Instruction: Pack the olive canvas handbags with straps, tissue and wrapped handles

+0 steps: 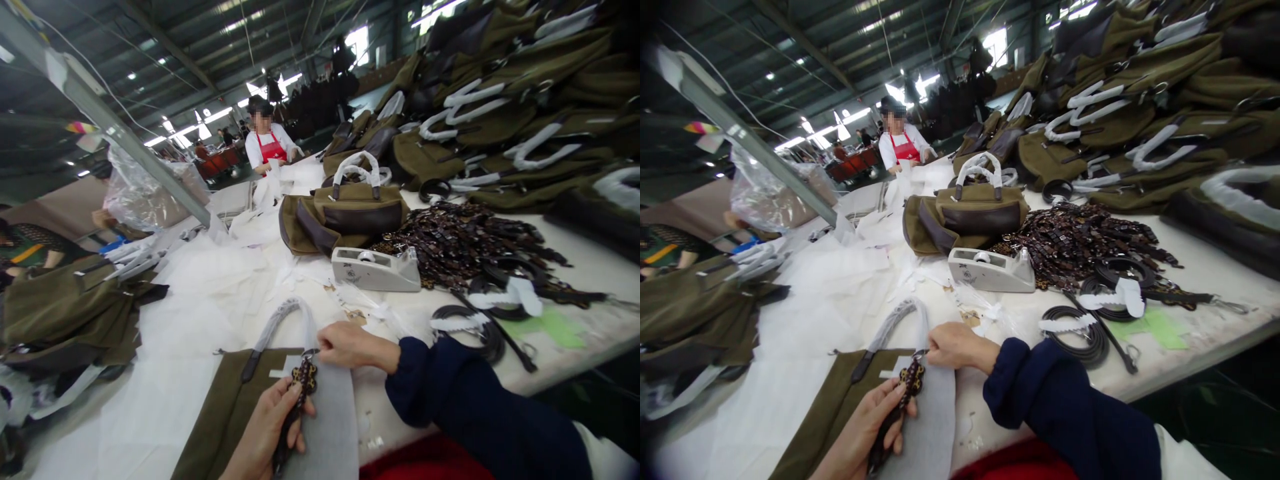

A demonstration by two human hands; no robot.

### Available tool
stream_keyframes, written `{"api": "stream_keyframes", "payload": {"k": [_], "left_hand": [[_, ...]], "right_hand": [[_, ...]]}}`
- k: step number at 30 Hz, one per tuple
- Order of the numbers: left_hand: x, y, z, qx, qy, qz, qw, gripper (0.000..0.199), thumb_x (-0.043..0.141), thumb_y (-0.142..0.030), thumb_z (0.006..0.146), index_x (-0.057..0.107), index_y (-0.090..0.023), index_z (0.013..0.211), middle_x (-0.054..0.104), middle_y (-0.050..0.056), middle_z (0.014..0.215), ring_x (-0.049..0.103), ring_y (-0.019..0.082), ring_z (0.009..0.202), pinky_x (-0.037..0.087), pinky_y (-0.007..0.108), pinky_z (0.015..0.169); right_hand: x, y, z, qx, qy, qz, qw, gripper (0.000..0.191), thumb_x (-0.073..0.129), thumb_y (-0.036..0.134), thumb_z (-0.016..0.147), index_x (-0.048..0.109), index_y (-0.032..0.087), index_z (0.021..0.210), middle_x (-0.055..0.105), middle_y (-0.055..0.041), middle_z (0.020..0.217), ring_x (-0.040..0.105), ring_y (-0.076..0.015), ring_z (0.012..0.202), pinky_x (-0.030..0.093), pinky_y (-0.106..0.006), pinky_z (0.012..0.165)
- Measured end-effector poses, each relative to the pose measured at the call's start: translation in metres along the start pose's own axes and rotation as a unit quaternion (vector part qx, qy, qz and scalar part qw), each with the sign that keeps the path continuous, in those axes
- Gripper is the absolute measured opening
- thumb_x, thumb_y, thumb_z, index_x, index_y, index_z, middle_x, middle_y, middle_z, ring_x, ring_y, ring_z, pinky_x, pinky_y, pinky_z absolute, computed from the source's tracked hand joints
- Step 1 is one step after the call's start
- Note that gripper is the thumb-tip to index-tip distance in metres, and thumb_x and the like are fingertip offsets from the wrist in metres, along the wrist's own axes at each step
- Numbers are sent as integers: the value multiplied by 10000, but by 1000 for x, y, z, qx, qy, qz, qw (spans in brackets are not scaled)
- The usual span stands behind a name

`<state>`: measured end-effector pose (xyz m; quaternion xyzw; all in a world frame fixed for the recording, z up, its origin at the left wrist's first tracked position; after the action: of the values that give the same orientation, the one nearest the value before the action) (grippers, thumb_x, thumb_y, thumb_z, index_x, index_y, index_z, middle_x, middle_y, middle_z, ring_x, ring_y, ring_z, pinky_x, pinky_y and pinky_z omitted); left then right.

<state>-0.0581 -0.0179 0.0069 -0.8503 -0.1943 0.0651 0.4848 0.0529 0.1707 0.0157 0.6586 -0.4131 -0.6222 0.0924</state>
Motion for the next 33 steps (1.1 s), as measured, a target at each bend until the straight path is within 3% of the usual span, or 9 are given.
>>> {"api": "stream_keyframes", "payload": {"k": [3,6,10,14,16,19,22,28,33], "left_hand": [[2,3,1,5,-6,-5,1000,335,629,-464,896,571,-134,922,680,38,835,371,-2,351,456,178,395],[2,2,3,6,-6,-2,1000,340,638,-468,888,562,-139,918,688,44,849,378,-2,347,451,179,394],[1,3,2,17,-14,3,1000,357,651,-483,874,567,-141,933,691,50,862,374,-3,351,448,183,396],[4,-10,-1,20,7,22,1000,386,656,-498,865,580,-137,977,687,44,833,367,-4,346,450,181,396],[9,-23,-1,22,37,44,998,392,647,-503,871,576,-139,995,686,40,815,373,-1,347,451,180,400],[18,-43,5,22,72,82,994,388,639,-510,872,546,-150,984,686,34,791,384,6,340,447,178,388],[24,-47,18,10,109,112,988,384,651,-505,862,509,-164,967,667,11,737,379,15,320,420,171,348],[13,-26,30,-25,126,82,988,340,617,-485,900,487,-184,988,601,-30,719,284,-8,353,352,125,342],[10,-27,27,-40,128,80,988,331,615,-480,905,480,-193,999,589,-32,726,273,-9,358,318,120,337]], "right_hand": [[2,-10,12,31,-34,30,999,356,554,514,879,695,186,882,701,-48,841,591,-170,746,317,-249,599],[11,-10,31,43,-36,63,996,470,564,599,855,675,160,729,638,-44,676,539,-161,637,296,-258,562],[28,-2,48,32,-68,120,990,377,661,455,823,596,156,601,521,6,556,442,-121,571,275,-250,546],[38,0,34,41,-166,177,969,377,517,381,934,503,169,622,442,34,581,403,-109,600,293,-237,568],[40,-3,20,46,-227,210,950,409,421,417,978,459,180,646,419,36,608,394,-112,614,318,-234,588],[43,-15,1,64,-344,308,885,423,427,489,954,415,196,649,405,38,612,398,-119,616,358,-240,616],[50,-28,-7,100,-375,378,840,413,445,521,924,399,210,656,416,43,575,421,-124,573,374,-248,579],[33,-45,-22,81,-250,373,890,381,491,468,921,530,188,667,521,24,499,440,-119,423,322,-243,451],[-18,-31,-31,-16,-327,129,936,217,606,327,903,613,175,748,626,-9,737,529,-134,693,370,-250,660]]}}
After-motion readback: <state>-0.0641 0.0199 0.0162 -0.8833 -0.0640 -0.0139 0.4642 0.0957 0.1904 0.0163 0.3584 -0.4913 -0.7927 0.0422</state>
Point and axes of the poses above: each hand's wrist, its own z-axis towards the middle knuckle, its own x-axis out of the palm, y = z × x, the point moved 2 cm from there along z, towards the middle knuckle
